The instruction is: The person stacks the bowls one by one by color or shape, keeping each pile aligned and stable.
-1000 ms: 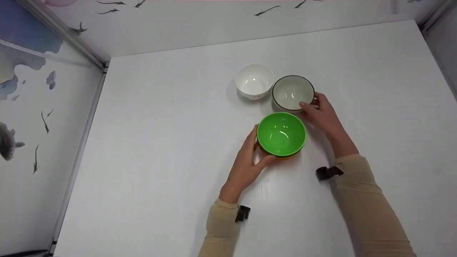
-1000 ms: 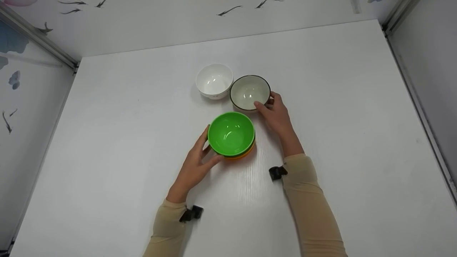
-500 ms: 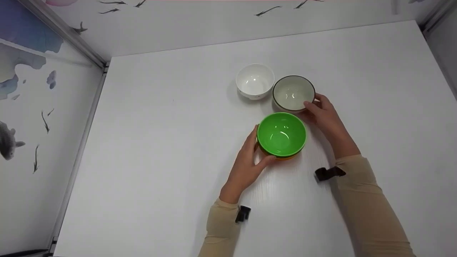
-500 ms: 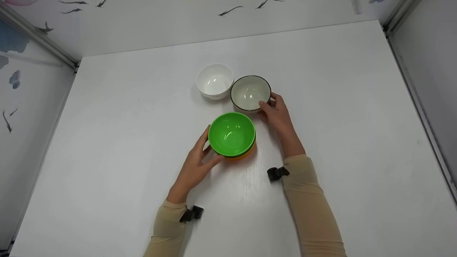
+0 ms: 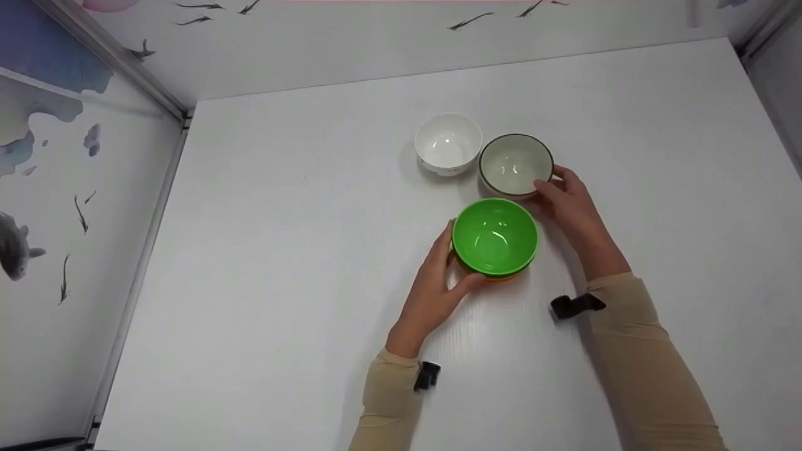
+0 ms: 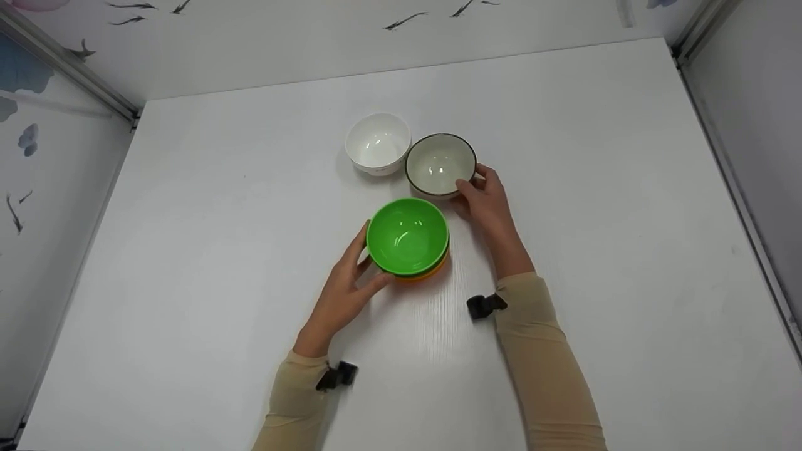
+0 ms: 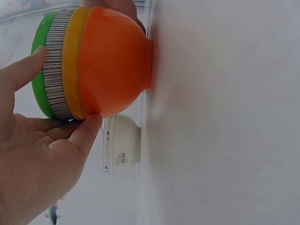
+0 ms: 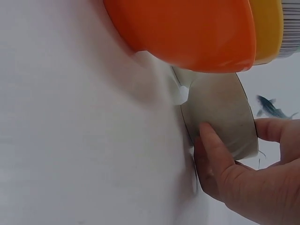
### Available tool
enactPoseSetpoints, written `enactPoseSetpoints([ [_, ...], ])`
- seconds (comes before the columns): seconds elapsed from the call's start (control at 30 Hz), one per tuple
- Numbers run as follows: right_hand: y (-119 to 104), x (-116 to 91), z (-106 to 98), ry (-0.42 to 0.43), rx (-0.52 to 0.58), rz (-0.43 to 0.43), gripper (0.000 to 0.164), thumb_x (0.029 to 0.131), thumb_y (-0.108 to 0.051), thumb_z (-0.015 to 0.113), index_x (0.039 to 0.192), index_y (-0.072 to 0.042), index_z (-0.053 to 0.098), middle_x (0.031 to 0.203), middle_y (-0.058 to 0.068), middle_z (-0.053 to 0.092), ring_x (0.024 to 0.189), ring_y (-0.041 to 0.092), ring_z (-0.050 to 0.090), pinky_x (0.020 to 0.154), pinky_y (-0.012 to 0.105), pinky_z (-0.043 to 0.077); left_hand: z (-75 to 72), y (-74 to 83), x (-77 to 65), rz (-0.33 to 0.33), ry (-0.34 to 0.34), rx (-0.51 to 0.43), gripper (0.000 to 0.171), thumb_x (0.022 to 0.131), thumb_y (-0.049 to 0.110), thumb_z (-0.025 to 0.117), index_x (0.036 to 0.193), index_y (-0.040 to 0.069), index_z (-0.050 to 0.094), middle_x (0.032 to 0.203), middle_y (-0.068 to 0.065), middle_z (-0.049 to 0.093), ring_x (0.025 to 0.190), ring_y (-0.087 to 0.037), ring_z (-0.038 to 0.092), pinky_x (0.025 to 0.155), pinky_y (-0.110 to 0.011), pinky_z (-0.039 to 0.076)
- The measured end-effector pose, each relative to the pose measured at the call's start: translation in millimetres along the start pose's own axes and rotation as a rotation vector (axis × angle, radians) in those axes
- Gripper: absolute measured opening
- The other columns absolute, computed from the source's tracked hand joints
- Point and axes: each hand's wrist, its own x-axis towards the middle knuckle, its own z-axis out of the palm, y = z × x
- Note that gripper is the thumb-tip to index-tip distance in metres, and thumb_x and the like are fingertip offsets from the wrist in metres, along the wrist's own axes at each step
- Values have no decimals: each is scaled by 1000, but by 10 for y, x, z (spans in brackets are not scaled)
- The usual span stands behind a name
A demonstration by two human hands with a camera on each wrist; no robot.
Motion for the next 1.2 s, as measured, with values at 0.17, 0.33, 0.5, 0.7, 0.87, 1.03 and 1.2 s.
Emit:
enactPoseSetpoints([
  [0.17,15,-15,1,29,-12,3,69,103,-30,49,160,-11,15,149,14,39,102,1,56,82,9,52,-2,15,-5,-6,-3,4,91,93,31,70,160,6,13,166,-7,21,154,-19,23,122,-28,32],
  [0.33,22,-38,-8,38,17,-16,68,102,-26,51,159,-9,17,125,2,50,94,-1,61,78,10,54,3,8,-6,7,-2,5,91,93,30,70,160,6,13,166,-7,22,153,-19,24,122,-27,33],
  [0.5,23,-52,-25,44,-15,-32,69,101,-26,50,159,-7,17,132,9,50,94,-2,61,79,10,53,9,-3,-6,18,-1,-2,91,94,31,70,160,7,13,166,-7,22,153,-19,24,121,-28,33],
  [0.7,-8,-68,-52,64,-40,9,70,100,-30,52,159,-11,18,151,17,42,100,3,58,79,11,51,13,-2,2,21,-3,5,90,94,31,69,160,7,13,166,-7,22,153,-19,24,121,-29,33],
  [0.87,-45,-106,-69,62,-51,20,70,100,-32,51,159,-14,19,148,13,45,102,3,60,79,13,52,8,0,6,21,-3,9,91,94,31,69,160,6,13,166,-8,21,154,-19,24,121,-29,33],
  [1.03,-74,-139,-88,41,14,-8,68,100,-26,53,158,-11,20,136,9,49,100,3,64,82,13,56,4,3,7,14,-6,12,91,94,31,69,160,6,12,166,-8,21,154,-20,23,122,-29,33],
  [1.2,-93,-177,-104,24,58,-26,68,100,-24,55,157,-10,21,133,8,48,100,5,65,85,16,58,-3,13,2,-1,-3,10,92,93,31,70,160,6,13,166,-7,21,154,-18,23,122,-29,33],
])
